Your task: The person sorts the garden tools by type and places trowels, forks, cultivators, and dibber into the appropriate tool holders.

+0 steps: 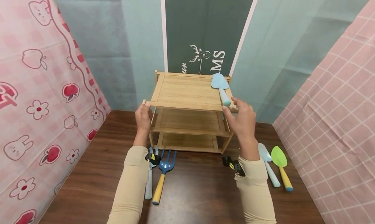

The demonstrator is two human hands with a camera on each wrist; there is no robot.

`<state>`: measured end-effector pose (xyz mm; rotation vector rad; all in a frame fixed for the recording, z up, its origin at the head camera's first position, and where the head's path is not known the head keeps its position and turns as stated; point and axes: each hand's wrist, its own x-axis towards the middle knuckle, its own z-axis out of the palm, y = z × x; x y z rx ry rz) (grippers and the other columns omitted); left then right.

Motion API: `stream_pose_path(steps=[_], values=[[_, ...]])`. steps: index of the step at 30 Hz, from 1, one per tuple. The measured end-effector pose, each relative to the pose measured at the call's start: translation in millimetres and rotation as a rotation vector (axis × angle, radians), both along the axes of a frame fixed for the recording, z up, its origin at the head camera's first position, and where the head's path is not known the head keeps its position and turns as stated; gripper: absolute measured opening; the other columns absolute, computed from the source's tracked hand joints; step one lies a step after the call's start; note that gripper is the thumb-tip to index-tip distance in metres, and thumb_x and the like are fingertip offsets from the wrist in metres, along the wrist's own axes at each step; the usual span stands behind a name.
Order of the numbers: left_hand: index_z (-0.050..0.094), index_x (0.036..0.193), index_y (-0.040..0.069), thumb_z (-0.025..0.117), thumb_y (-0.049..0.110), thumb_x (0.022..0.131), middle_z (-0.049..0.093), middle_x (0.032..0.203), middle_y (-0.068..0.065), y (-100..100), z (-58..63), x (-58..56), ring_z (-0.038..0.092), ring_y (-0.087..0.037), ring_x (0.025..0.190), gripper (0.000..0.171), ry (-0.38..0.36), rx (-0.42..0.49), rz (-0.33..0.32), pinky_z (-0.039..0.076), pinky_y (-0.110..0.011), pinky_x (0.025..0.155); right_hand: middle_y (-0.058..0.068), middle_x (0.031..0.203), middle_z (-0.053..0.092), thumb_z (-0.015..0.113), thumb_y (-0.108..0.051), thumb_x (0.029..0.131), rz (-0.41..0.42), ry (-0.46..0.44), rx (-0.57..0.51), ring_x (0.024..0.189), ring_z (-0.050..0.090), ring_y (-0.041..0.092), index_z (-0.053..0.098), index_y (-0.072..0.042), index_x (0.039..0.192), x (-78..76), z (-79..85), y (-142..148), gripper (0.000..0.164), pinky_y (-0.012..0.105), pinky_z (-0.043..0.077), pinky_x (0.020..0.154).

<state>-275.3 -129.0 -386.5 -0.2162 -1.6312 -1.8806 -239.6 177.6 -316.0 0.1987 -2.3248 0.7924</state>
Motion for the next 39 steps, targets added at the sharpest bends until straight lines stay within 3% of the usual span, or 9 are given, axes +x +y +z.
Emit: stream_pose_path(steps=[3,7,10,13,19,25,32,37,39], values=[[0.041,0.063,0.001,0.045,0.013,0.092,0.034,0.048,0.007,-3,-7.6,-8.1,0.028,-0.006,0.043,0.032,0.007,0.01,0.005,0.023,-0.021,0.042,0.025,0.11,0.059,0.066,-0.024,0.086,0.021,-0.108,0.051,0.091,0.055,0.039,0.056,0.003,0.123,8.3,6.0,2,0.046,0.053,0.04,0.076],[0.041,0.062,0.008,0.046,0.016,0.092,0.033,0.048,0.007,-5,-16.2,-17.9,0.028,-0.006,0.042,0.032,0.012,0.019,0.015,0.022,-0.022,0.042,0.025,0.108,0.058,0.065,-0.026,0.087,0.078,-0.213,0.127,0.081,0.054,0.035,0.053,0.004,0.124,19.1,10.8,8,0.049,0.051,0.041,0.072],[0.04,0.061,0.011,0.046,0.019,0.093,0.033,0.047,0.006,-4,-17.1,-19.7,0.027,-0.007,0.042,0.033,0.017,0.02,0.027,0.022,-0.022,0.042,0.026,0.114,0.055,0.065,-0.026,0.088,0.126,-0.273,0.175,0.102,0.052,0.039,0.052,0.004,0.126,26.2,13.0,13,0.05,0.055,0.038,0.082],[0.038,0.062,0.008,0.047,0.02,0.092,0.032,0.047,0.006,-3,-17.2,-20.3,0.026,-0.007,0.041,0.034,0.025,0.022,0.039,0.021,-0.022,0.041,0.027,0.125,0.048,0.065,-0.027,0.087,0.168,-0.343,0.217,0.122,0.037,0.044,0.05,0.002,0.128,31.6,14.4,19,0.052,0.059,0.032,0.09],[0.039,0.061,0.013,0.048,0.02,0.092,0.032,0.048,0.005,-4,-17.1,-19.6,0.027,-0.007,0.041,0.033,0.022,0.026,0.053,0.021,-0.022,0.042,0.03,0.13,0.041,0.063,-0.032,0.088,0.221,-0.489,0.287,0.118,0.037,0.049,0.044,0.002,0.133,39.8,13.4,28,0.06,0.061,0.03,0.091],[0.04,0.061,0.012,0.046,0.016,0.093,0.033,0.048,0.006,-8,-16.1,-18.0,0.028,-0.006,0.042,0.032,0.008,0.026,0.023,0.023,-0.022,0.043,0.031,0.128,0.042,0.062,-0.034,0.089,0.231,-0.53,0.306,0.116,0.039,0.049,0.044,0.003,0.134,44.8,4.0,36,0.061,0.06,0.031,0.09],[0.035,0.068,-0.012,0.044,0.011,0.091,0.032,0.051,0.008,-3,-2.9,-4.8,0.026,-0.006,0.046,0.034,0.021,0.022,0.019,0.023,-0.023,0.047,0.03,0.13,0.041,0.06,-0.04,0.089,0.21,-0.572,0.286,0.117,0.036,0.049,0.043,0.003,0.134,51.9,-7.6,48,0.065,0.061,0.03,0.09],[0.037,0.062,0.001,0.044,0.011,0.09,0.031,0.051,0.009,1,3.5,0.3,0.025,-0.005,0.046,0.031,0.026,0.048,0.015,0.022,-0.022,0.048,0.03,0.129,0.043,0.059,-0.043,0.089,0.181,-0.597,0.284,0.114,0.04,0.05,0.044,0.002,0.134,55.5,-21.1,57,0.066,0.061,0.033,0.087],[0.037,0.061,0.0,0.045,0.011,0.09,0.031,0.051,0.009,1,3.8,0.9,0.025,-0.005,0.046,0.032,0.024,0.059,0.011,0.022,-0.022,0.047,0.028,0.127,0.046,0.059,-0.043,0.089,0.179,-0.609,0.28,0.11,0.045,0.047,0.044,0.002,0.133,57.3,-28.7,61,0.065,0.06,0.037,0.083]])
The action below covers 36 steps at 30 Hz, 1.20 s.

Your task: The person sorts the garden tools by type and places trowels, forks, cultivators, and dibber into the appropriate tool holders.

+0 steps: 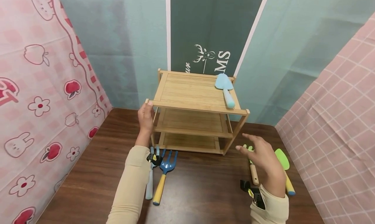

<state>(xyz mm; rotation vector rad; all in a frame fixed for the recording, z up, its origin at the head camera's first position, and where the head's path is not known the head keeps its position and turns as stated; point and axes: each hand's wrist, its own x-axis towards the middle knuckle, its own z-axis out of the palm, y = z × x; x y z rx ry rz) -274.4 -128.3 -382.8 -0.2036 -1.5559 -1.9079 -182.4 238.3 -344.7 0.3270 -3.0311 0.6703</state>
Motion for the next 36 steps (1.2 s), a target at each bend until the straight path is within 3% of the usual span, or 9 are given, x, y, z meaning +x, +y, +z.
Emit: stream_pose_path(steps=[6,14,15,18,21,24,28,32,36], values=[[0.032,0.07,-0.017,0.045,0.012,0.09,0.031,0.05,0.01,0,-0.6,-0.2,0.025,-0.009,0.045,0.037,-0.007,0.013,-0.005,0.022,-0.022,0.046,0.028,0.122,0.051,0.06,-0.04,0.089,-0.023,-0.02,-0.004,0.103,0.051,0.046,0.047,0.004,0.131,8.3,-21.1,11,0.062,0.057,0.041,0.078],[0.033,0.067,-0.012,0.049,0.018,0.09,0.03,0.05,0.007,-2,-20.4,-20.2,0.024,-0.007,0.045,0.04,-0.005,0.075,0.013,0.02,-0.024,0.046,0.032,0.12,0.05,0.061,-0.044,0.087,-0.11,-0.175,-0.057,0.106,0.048,0.049,0.042,0.006,0.133,14.4,-50.9,19,0.071,0.058,0.041,0.079],[0.033,0.068,-0.013,0.049,0.017,0.09,0.031,0.05,0.007,-2,-18.9,-18.5,0.024,-0.007,0.045,0.04,-0.011,0.076,0.008,0.021,-0.023,0.046,0.032,0.118,0.052,0.061,-0.046,0.086,-0.118,-0.182,-0.055,0.105,0.049,0.049,0.043,0.007,0.132,14.9,-54.4,20,0.072,0.057,0.041,0.078],[0.034,0.069,-0.014,0.047,0.014,0.089,0.033,0.05,0.008,-1,-11.3,-10.3,0.027,-0.006,0.046,0.037,-0.021,0.068,-0.011,0.023,-0.024,0.047,0.021,0.088,0.061,0.062,-0.046,0.086,-0.136,-0.192,-0.043,0.083,0.058,0.037,0.044,0.007,0.131,17.5,-64.0,23,0.071,0.051,0.044,0.073],[0.035,0.067,-0.013,0.046,0.011,0.089,0.035,0.05,0.009,2,-3.1,-2.2,0.029,-0.005,0.046,0.034,-0.013,0.06,-0.02,0.025,-0.023,0.048,0.012,0.07,0.056,0.062,-0.045,0.086,-0.142,-0.195,-0.036,0.067,0.055,0.026,0.046,0.006,0.13,19.9,-72.5,27,0.07,0.045,0.044,0.067],[0.038,0.061,-0.001,0.045,0.012,0.089,0.034,0.05,0.01,3,-0.8,0.2,0.028,-0.004,0.046,0.032,-0.005,0.064,-0.03,0.024,-0.022,0.048,0.023,0.086,0.061,0.061,-0.046,0.086,-0.143,-0.2,-0.041,0.075,0.058,0.035,0.047,0.005,0.13,21.8,-79.6,33,0.069,0.047,0.044,0.07],[0.04,0.059,0.014,0.046,0.013,0.09,0.033,0.05,0.009,0,-9.3,-6.6,0.026,-0.005,0.046,0.032,-0.002,0.072,-0.044,0.023,-0.022,0.047,0.032,0.119,0.052,0.06,-0.049,0.085,-0.166,-0.206,-0.028,0.105,0.048,0.051,0.048,0.006,0.129,26.1,-87.9,44,0.072,0.057,0.041,0.079],[0.04,0.058,0.016,0.047,0.015,0.09,0.032,0.049,0.007,-3,-19.2,-15.4,0.025,-0.006,0.044,0.033,-0.015,0.07,-0.041,0.021,-0.022,0.045,0.033,0.12,0.05,0.063,-0.047,0.084,-0.189,-0.215,-0.025,0.108,0.044,0.054,0.048,0.008,0.127,30.6,-95.8,55,0.072,0.058,0.039,0.081],[0.037,0.058,0.01,0.046,0.015,0.09,0.032,0.049,0.007,-2,-16.3,-13.7,0.025,-0.006,0.044,0.034,-0.013,0.055,-0.04,0.021,-0.022,0.045,0.035,0.12,0.049,0.064,-0.045,0.084,-0.189,-0.226,-0.021,0.109,0.042,0.056,0.047,0.009,0.127,33.9,-102.5,64,0.072,0.059,0.038,0.082]])
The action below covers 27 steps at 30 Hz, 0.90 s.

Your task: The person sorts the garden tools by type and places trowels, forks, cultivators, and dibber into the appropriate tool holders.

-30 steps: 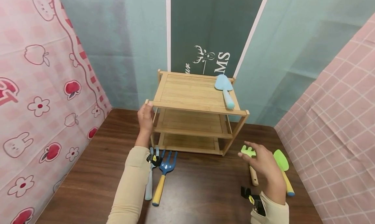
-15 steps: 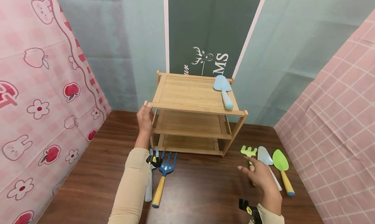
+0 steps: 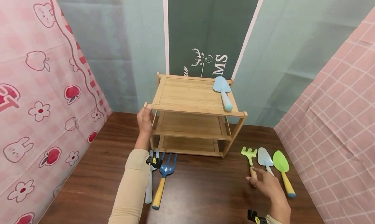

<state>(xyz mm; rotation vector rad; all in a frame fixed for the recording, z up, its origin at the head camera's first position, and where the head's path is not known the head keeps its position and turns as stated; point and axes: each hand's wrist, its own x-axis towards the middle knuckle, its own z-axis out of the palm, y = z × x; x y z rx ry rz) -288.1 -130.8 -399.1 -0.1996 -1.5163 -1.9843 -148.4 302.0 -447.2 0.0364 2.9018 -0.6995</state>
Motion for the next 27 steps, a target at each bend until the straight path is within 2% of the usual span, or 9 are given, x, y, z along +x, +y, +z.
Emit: stream_pose_path(steps=[5,7,11,17,21,27], values=[[0.036,0.059,0.002,0.045,0.012,0.09,0.032,0.05,0.009,3,9.7,9.0,0.025,-0.005,0.045,0.033,0.016,-0.019,0.007,0.021,-0.023,0.046,0.035,0.118,0.051,0.064,-0.044,0.083,-0.022,-0.016,0.005,0.108,0.043,0.056,0.045,0.011,0.127,5.0,-10.8,6,0.073,0.059,0.039,0.081],[0.037,0.059,0.005,0.045,0.013,0.09,0.032,0.05,0.009,3,8.1,7.1,0.025,-0.005,0.045,0.033,0.016,-0.021,0.011,0.021,-0.023,0.046,0.034,0.117,0.051,0.064,-0.044,0.084,-0.035,-0.009,-0.004,0.107,0.044,0.055,0.046,0.01,0.127,6.2,-16.8,9,0.071,0.059,0.039,0.081],[0.04,0.059,0.014,0.047,0.016,0.09,0.032,0.049,0.009,1,-2.5,-3.3,0.025,-0.005,0.044,0.032,0.005,-0.014,0.015,0.02,-0.024,0.045,0.035,0.12,0.049,0.063,-0.041,0.086,-0.075,0.019,-0.027,0.109,0.042,0.055,0.047,0.009,0.127,6.3,-30.5,16,0.066,0.06,0.037,0.082],[0.041,0.058,0.016,0.049,0.019,0.089,0.031,0.049,0.008,0,-6.1,-7.3,0.025,-0.006,0.045,0.031,0.009,0.008,0.061,0.021,-0.023,0.046,0.036,0.132,0.035,0.062,-0.032,0.088,-0.196,0.06,-0.116,0.118,0.032,0.054,0.039,0.007,0.132,3.2,-51.5,25,0.064,0.062,0.029,0.09],[0.041,0.059,0.015,0.049,0.019,0.089,0.032,0.05,0.008,0,-5.0,-7.1,0.026,-0.006,0.046,0.032,0.012,0.008,0.06,0.022,-0.023,0.047,0.038,0.136,0.028,0.064,-0.026,0.087,-0.249,0.097,-0.206,0.123,0.027,0.052,0.027,0.011,0.138,0.1,-65.0,26,0.073,0.06,0.024,0.096],[0.037,0.059,0.012,0.048,0.018,0.091,0.029,0.049,0.008,2,-3.9,-4.6,0.023,-0.006,0.043,0.034,0.017,0.035,0.013,0.018,-0.023,0.044,0.042,0.137,0.019,0.066,-0.025,0.085,-0.331,0.047,-0.273,0.125,0.019,0.054,0.006,0.014,0.141,-1.9,-78.2,22,0.091,0.061,0.021,0.097]])
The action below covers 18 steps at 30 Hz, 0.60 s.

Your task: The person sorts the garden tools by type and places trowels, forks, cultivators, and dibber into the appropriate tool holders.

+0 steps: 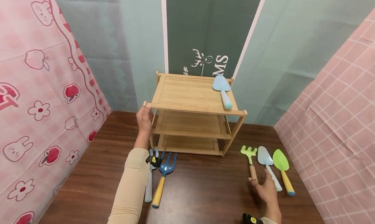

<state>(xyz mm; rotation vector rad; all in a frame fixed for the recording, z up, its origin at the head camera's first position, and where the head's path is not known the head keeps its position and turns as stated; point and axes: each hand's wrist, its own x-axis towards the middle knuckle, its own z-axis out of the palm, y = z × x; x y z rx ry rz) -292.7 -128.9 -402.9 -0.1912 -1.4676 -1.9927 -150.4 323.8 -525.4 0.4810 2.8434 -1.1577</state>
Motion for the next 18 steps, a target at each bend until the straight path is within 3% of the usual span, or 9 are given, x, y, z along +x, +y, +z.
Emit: stream_pose_path(steps=[10,18], values=[[0.036,0.058,0.015,0.049,0.018,0.089,0.027,0.047,0.006,0,-1.8,-0.9,0.019,-0.01,0.042,0.034,0.013,0.021,-0.015,0.017,-0.022,0.042,0.046,0.123,0.034,0.066,-0.028,0.083,-0.094,-0.018,0.017,0.112,0.035,0.055,0.018,0.019,0.136,-3.8,-10.8,-4,0.086,0.06,0.03,0.092],[0.036,0.058,0.014,0.049,0.018,0.089,0.028,0.047,0.007,-1,-1.0,0.2,0.021,-0.007,0.042,0.033,0.001,0.017,-0.013,0.017,-0.023,0.043,0.04,0.117,0.045,0.063,-0.028,0.084,-0.057,-0.021,0.091,0.107,0.041,0.054,0.041,0.018,0.124,-8.2,-22.0,0,0.065,0.058,0.033,0.089]])
